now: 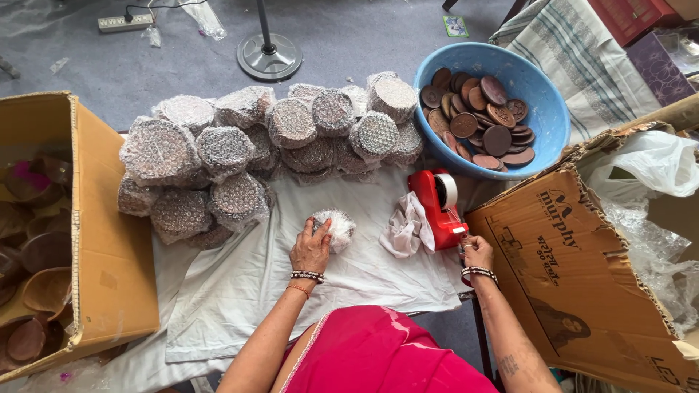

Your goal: The person wraps a brown clay item in bubble wrap by hand and wipes another clay item with a white cloth.

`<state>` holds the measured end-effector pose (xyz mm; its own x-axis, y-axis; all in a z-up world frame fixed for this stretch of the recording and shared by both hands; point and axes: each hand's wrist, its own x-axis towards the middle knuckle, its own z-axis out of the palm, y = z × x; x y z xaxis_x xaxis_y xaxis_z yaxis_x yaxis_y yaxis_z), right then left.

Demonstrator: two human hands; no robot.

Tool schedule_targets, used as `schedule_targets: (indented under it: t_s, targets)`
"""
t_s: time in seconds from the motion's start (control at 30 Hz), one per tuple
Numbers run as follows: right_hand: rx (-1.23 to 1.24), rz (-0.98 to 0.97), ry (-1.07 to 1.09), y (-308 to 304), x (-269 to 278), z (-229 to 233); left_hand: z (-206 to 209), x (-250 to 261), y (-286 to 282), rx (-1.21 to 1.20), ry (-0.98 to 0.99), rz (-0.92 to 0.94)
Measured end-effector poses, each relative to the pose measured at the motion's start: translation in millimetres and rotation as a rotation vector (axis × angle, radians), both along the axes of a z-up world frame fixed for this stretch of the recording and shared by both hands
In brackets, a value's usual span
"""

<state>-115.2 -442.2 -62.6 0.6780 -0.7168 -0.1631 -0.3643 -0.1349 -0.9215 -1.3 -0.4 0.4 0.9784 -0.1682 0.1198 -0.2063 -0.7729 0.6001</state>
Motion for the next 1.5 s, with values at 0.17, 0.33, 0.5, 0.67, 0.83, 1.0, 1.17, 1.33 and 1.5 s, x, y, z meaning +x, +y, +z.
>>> schedule_targets:
  t_s: [0.17, 0.33, 0.5, 0.67, 0.83, 1.0, 1.17, 1.33, 1.5]
  targets:
    - [-0.007, 0.010, 0.049, -16.0, -3.6, -14.4, 0.3, -1.1, -1.9, -0.001, 0.001, 0.011]
    - [-0.170, 0.081, 0.070, -13.1, -3.6, -1.9, -11.5, -0.4, -1.3, -0.022, -0.024, 0.039]
    - [-0.096, 0.058, 0.012, -23.6, -7.9, -8.4, -3.8, -1.0, -2.0, -0.031, 0.000, 0.011]
    - [0.011, 0.020, -0.047, -2.2, -20.4, -13.6, -7.1, 0.7, -3.1, -0.023, 0.002, 0.021]
    - [0.135, 0.045, -0.089, 56.1, 2.0, 28.2, -6.9, 0.7, -2.8, -0.013, -0.009, 0.000]
    - [0.369, 0.339, -0.152, 135.3, 57.0, 75.6, -6.7, -0.6, -3.0, -0.019, -0.010, 0.011]
    - [0.454, 0.677, -0.118, 207.7, 123.0, 70.7, -3.9, -0.4, -3.9, -0.020, -0.017, 0.030]
    - [0.443, 0.824, 0.071, 255.4, 168.8, 42.8, -0.1, 0.1, -5.1, -0.028, -0.003, 0.044]
    - [0.353, 0.754, 0.306, 262.5, 185.2, 23.6, -15.0, 3.3, -7.1, -0.045, -0.015, 0.059]
